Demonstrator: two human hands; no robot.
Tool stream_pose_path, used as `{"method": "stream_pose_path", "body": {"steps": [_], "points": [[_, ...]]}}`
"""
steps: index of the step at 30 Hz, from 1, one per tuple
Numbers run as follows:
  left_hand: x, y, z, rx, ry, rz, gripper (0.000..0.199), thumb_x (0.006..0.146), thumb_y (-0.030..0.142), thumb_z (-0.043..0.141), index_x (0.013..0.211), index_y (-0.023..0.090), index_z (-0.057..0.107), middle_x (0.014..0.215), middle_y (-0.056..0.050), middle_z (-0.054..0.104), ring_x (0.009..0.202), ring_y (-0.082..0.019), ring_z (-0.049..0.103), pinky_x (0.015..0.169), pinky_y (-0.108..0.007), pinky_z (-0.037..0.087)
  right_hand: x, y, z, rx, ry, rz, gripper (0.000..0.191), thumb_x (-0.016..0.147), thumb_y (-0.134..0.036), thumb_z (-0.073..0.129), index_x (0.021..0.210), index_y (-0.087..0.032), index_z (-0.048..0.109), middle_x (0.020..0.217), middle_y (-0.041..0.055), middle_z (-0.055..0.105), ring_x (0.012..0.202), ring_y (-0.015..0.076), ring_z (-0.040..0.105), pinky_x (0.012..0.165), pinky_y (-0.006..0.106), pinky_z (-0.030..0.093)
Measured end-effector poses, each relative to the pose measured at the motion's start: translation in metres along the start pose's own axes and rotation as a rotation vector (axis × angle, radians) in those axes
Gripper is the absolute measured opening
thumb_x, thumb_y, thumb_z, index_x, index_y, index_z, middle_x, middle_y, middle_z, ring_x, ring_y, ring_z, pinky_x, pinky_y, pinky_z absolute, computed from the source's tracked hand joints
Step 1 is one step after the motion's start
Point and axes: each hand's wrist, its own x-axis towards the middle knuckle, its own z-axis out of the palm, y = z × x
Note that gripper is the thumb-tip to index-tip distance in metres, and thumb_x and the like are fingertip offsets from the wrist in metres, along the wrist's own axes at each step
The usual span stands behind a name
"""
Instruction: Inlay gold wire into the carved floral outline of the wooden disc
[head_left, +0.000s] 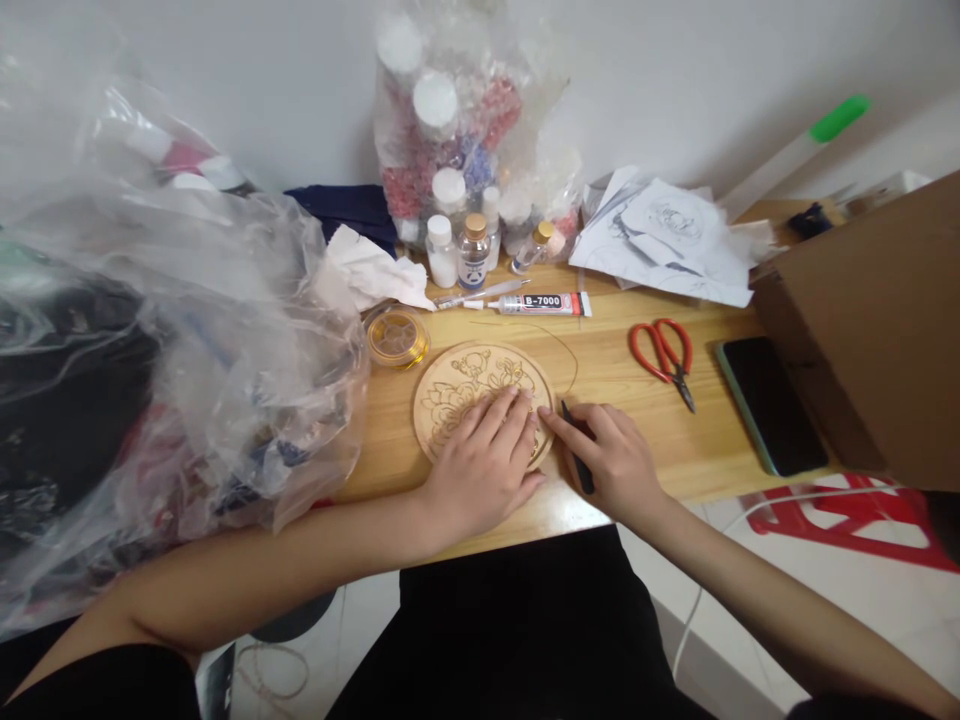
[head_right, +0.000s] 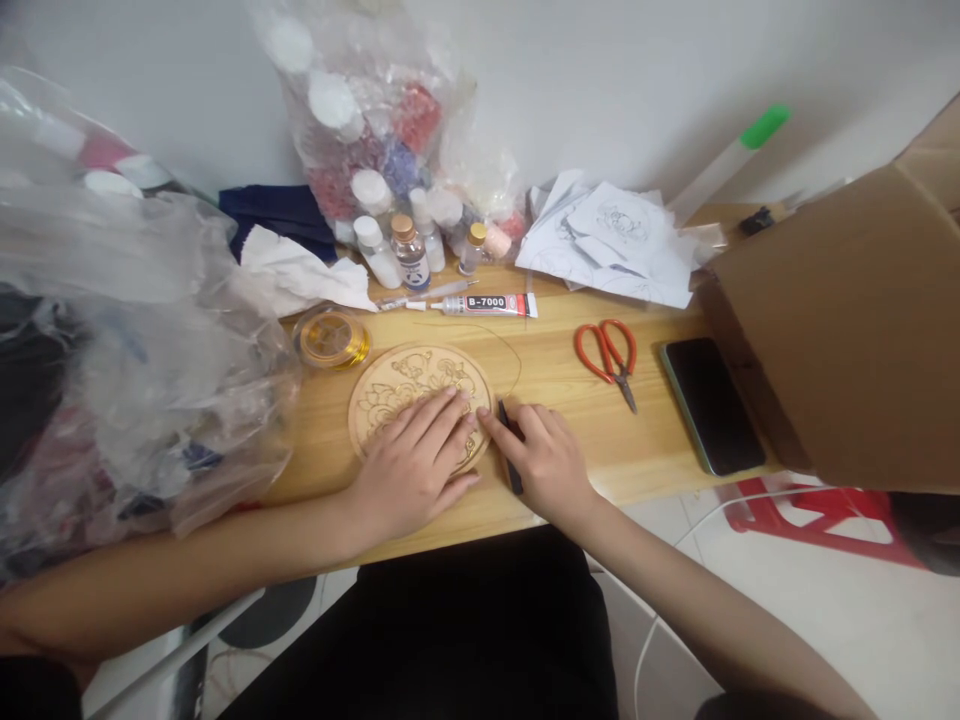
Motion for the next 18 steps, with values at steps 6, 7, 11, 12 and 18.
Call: {"method": "stream_pose_path", "body": {"steps": [6, 7, 11, 12, 18], "points": [[0.0000, -0.0002, 0.0005, 0.028, -0.004, 0.025, 0.054, 0.093, 0.046, 0.047, 0.124, 0.003, 0.058, 0.134, -0.017, 0.057, 0.128, -0.031, 0.049, 0.106, -0.041, 0.035, 0.0003, -0.0009, 0.0010, -0.020, 0.010, 0.006, 0.037, 0.085, -0.012, 0.054, 0.122, -0.015, 0.057, 0.094, 0.0102, 0.056, 0.082, 0.0197, 0.051, 0.066, 0.030, 0.046], [-0.0001, -0.0002, 0.0006, 0.033, -0.004, 0.027, 0.054, 0.093, 0.046, 0.046, 0.124, 0.003, 0.058, 0.134, -0.017, 0.057, 0.128, -0.031, 0.049, 0.106, -0.041, 0.034, 0.0002, -0.0008, 0.0012, -0.016, 0.008, 0.009, 0.038, 0.085, -0.012, 0.054, 0.122, -0.015, 0.057, 0.094, 0.0102, 0.056, 0.081, 0.0198, 0.051, 0.066, 0.031, 0.046], [-0.0008, -0.0005, 0.0018, 0.050, 0.005, 0.041, 0.054, 0.094, 0.046, 0.044, 0.123, 0.003, 0.059, 0.133, -0.017, 0.057, 0.127, -0.031, 0.049, 0.106, -0.041, 0.034, -0.0003, -0.0004, 0.0013, 0.008, -0.003, 0.009, 0.039, 0.084, -0.013, 0.054, 0.123, -0.015, 0.058, 0.094, 0.0109, 0.056, 0.082, 0.0203, 0.051, 0.066, 0.032, 0.047], [-0.0010, -0.0006, 0.0022, 0.053, 0.006, 0.044, 0.054, 0.094, 0.046, 0.044, 0.123, 0.003, 0.059, 0.132, -0.017, 0.058, 0.127, -0.031, 0.049, 0.106, -0.042, 0.034, -0.0004, -0.0003, 0.0012, 0.011, -0.002, 0.011, 0.040, 0.084, -0.013, 0.054, 0.123, -0.015, 0.057, 0.094, 0.0112, 0.056, 0.082, 0.0204, 0.051, 0.067, 0.032, 0.047], [-0.0015, -0.0003, 0.0029, 0.052, 0.004, 0.050, 0.054, 0.094, 0.045, 0.045, 0.124, 0.002, 0.057, 0.133, -0.019, 0.056, 0.128, -0.032, 0.048, 0.105, -0.042, 0.034, -0.0003, -0.0007, 0.0017, -0.001, 0.009, 0.005, 0.039, 0.084, -0.012, 0.053, 0.123, -0.014, 0.057, 0.094, 0.0116, 0.056, 0.082, 0.0208, 0.051, 0.066, 0.032, 0.047]]}}
